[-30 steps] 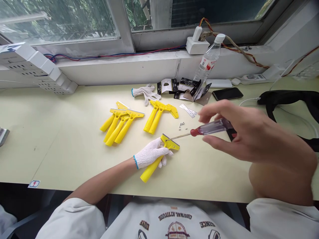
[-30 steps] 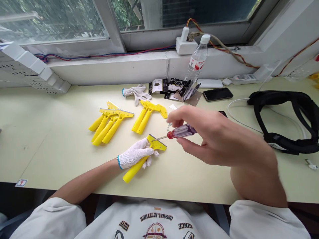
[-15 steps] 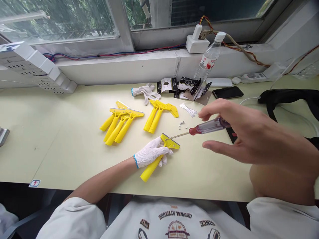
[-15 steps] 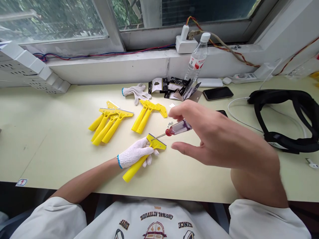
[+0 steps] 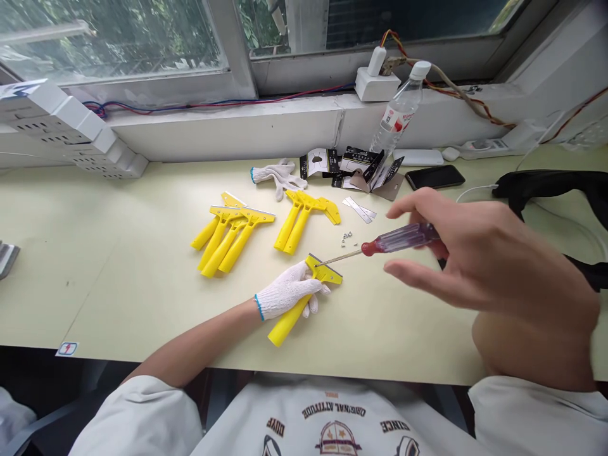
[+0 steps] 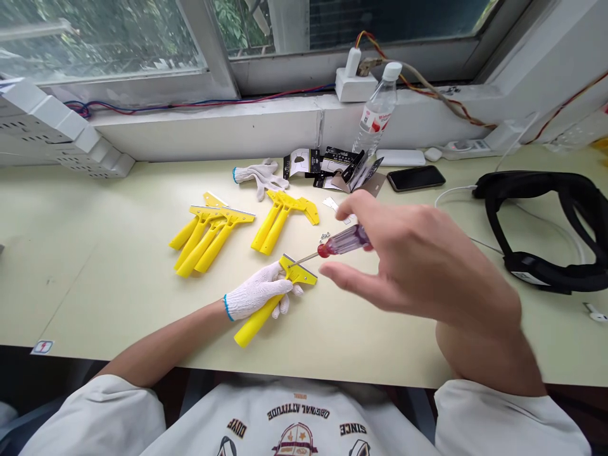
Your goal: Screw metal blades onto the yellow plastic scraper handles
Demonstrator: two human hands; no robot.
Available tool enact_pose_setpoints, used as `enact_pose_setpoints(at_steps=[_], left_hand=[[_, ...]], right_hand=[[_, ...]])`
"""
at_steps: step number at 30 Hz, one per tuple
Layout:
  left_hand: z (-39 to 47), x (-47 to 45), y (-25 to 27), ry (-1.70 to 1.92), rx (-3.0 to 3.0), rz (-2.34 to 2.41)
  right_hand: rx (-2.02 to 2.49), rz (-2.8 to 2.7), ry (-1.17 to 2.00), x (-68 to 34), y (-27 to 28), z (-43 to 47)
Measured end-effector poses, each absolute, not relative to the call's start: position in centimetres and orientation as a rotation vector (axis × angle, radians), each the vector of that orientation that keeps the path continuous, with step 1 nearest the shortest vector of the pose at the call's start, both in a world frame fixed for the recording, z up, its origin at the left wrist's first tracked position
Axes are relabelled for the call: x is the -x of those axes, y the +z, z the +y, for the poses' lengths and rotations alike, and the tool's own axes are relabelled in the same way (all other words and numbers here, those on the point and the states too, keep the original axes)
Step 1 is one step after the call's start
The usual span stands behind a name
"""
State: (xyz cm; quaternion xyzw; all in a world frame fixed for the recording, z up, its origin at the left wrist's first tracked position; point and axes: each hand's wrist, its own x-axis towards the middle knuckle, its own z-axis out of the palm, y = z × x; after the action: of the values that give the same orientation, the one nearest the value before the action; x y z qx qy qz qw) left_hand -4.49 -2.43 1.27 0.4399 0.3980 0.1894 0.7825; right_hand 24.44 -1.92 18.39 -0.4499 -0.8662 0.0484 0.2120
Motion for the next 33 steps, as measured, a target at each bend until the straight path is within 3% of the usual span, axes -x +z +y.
enact_pose_setpoints(at_steps=[3,10,17,24,33], left_hand=[[-2.4,4.5,1.2,0.408,-0.950,0.861],[-2.4,4.5,1.5,0.408,-0.942,0.869],[-2.4,4.5,1.4,0.405,-0.955,0.864],[-2.4,4.5,1.6,0.401,-0.940,0.867],[-2.3,4.7,1.6,0.426,-0.919,0.791]], right_hand=[[1.361,-2.372,0.071,-24.6,18.2,-1.8],[0.933,-2.532,0.417,-24.7,18.8,-1.8],[1.359,-2.378,0.062,-24.1,18.5,-1.8],[0.790,-2.456,0.267,-25.1,18.5,-0.6],[0.746,-2.308,0.550,-25.1,18.2,0.8]])
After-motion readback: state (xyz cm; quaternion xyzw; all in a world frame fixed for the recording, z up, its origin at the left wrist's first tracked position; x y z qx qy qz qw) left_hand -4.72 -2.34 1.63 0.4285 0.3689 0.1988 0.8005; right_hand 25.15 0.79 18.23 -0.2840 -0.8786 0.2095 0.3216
